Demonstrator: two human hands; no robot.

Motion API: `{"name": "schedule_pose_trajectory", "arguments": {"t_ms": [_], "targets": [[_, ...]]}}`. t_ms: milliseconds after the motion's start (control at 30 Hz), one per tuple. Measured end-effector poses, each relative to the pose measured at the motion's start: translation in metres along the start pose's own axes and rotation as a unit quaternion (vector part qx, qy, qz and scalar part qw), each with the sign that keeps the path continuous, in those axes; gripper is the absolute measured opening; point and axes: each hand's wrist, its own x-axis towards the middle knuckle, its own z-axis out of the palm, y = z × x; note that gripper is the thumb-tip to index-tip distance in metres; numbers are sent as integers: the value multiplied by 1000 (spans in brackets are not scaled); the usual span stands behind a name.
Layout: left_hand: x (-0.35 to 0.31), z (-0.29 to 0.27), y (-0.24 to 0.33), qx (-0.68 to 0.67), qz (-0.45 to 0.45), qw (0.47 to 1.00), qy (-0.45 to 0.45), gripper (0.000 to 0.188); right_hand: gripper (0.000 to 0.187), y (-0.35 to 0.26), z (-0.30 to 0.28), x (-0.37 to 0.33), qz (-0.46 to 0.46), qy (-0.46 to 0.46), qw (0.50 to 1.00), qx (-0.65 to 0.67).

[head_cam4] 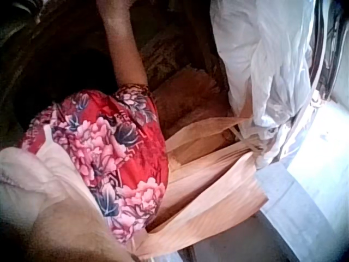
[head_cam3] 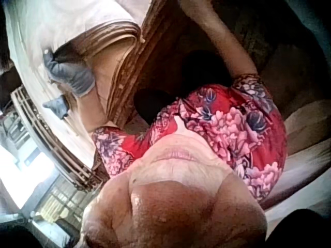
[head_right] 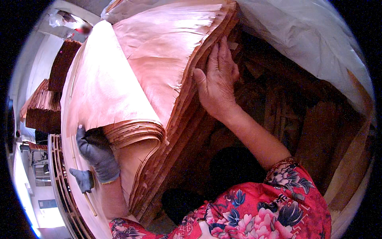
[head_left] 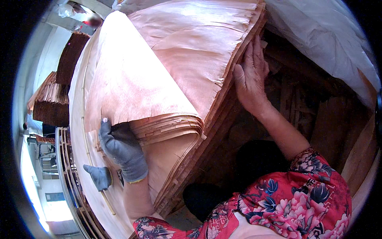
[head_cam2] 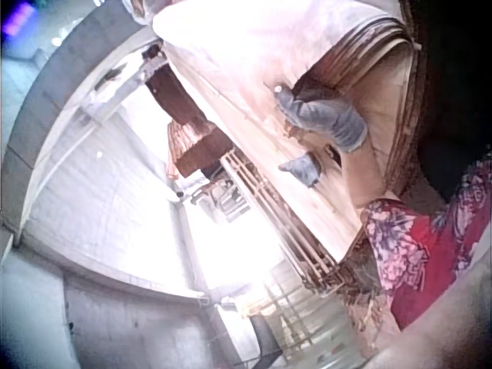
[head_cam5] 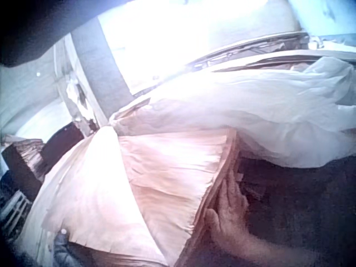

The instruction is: The person sits at a workbench and peels thin, translucent layers from a stack of flat, brownish material. They use gloved hands to carefully separate the layers one by one, lifting and inspecting each sheet before placing it back on the stack.

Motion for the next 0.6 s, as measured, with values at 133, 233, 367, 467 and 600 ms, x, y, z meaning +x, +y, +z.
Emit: {"name": "schedule_pose_trajectory", "arguments": {"t_ms": [133, 233, 367, 467, 600], "targets": [[1, -11, -4, 36, 22, 999, -8, 20, 75, -4, 3, 4, -3, 8, 1000, 25], [2, 0, -5, -25, 2, 1000, 2, 15, 75, -11, 2, 12, -40, 22, 999, -1], [7, -16, -5, 17, 26, 1000, 0, 26, 70, -24, 2, 22, -96, 11, 995, -24], [3, -11, -3, 40, 56, 998, 4, 16, 63, -42, 3, 28, -119, 2, 989, 92], [-1, 0, -1, 31, 41, 998, 26, 12, 59, -49, 4, 31, -121, -7, 992, -20]]}}
